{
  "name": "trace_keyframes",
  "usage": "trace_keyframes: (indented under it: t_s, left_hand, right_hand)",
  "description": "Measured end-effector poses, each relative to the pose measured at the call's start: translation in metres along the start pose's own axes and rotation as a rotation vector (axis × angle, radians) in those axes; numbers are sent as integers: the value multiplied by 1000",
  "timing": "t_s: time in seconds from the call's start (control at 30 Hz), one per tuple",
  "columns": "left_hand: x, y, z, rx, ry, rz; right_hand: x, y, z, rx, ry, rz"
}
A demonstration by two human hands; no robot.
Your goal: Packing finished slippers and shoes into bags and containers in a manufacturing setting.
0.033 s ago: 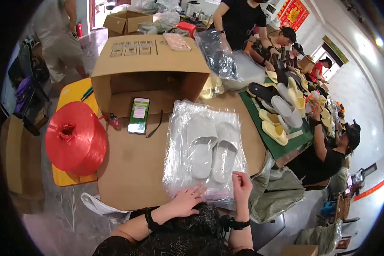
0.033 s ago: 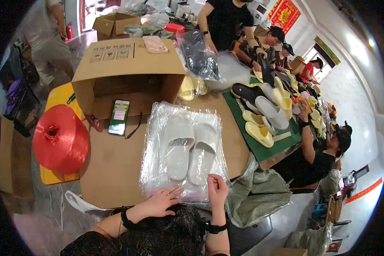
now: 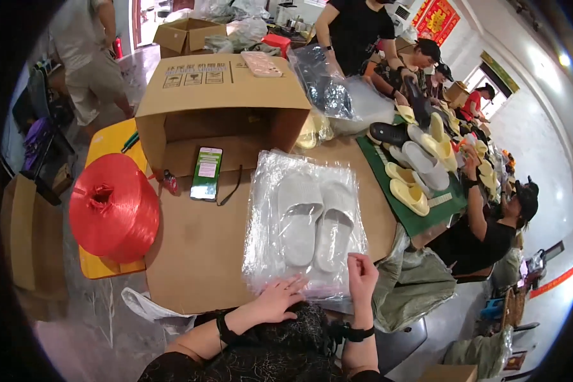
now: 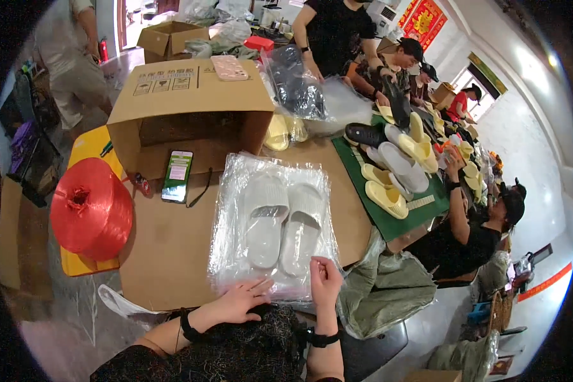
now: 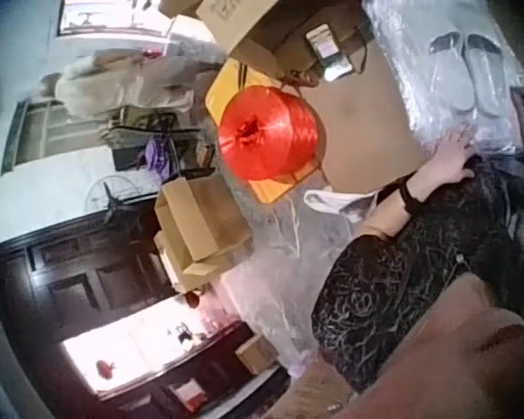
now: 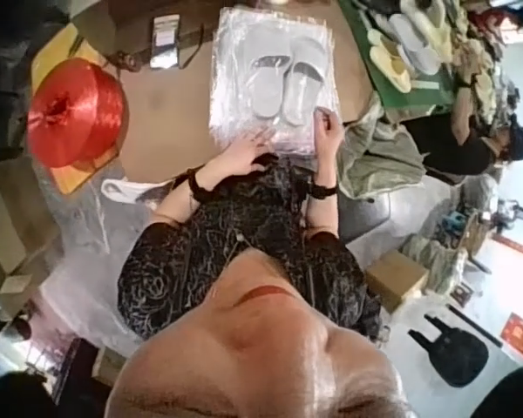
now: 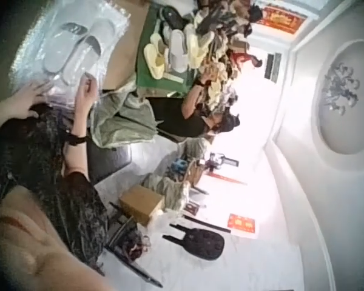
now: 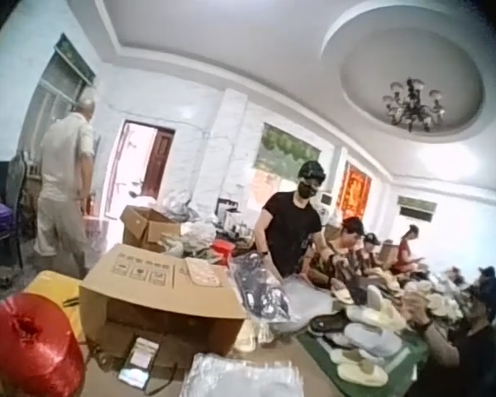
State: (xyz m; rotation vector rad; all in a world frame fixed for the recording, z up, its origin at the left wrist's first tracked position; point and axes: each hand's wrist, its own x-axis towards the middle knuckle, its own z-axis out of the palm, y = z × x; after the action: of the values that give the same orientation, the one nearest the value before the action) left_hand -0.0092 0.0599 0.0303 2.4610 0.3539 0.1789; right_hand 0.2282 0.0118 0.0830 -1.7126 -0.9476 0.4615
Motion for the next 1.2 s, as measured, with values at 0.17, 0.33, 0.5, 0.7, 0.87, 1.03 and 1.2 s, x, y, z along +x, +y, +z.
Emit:
trace_keyframes:
  t_s: [0.17, 0.33, 0.5, 0.7, 0.87, 1.03, 1.2]
  left_hand:
    - [-6, 2, -4, 53, -10, -16]
    - [5, 11, -13, 73, -8, -2]
    - [7, 20, -16, 240, -41, 9]
    - [-17, 33, -34, -33, -83, 151]
    - [-50, 47, -80, -434, -150, 106]
    - [-64, 49, -101, -573, 157, -43]
    - [-48, 42, -96, -451, 410, -51]
  right_hand:
    - [35, -44, 32, -220, -97, -127]
    - [73, -15, 82, -923, -112, -145]
    - [77, 16, 97, -793, -61, -156]
    - [75, 18, 57, -304, -278, -70]
    - [25, -45, -25, -40, -393, -140]
    - [-17, -145, -121, -164, -461, -176]
    - [-31, -228, -158, -308, -287, -235]
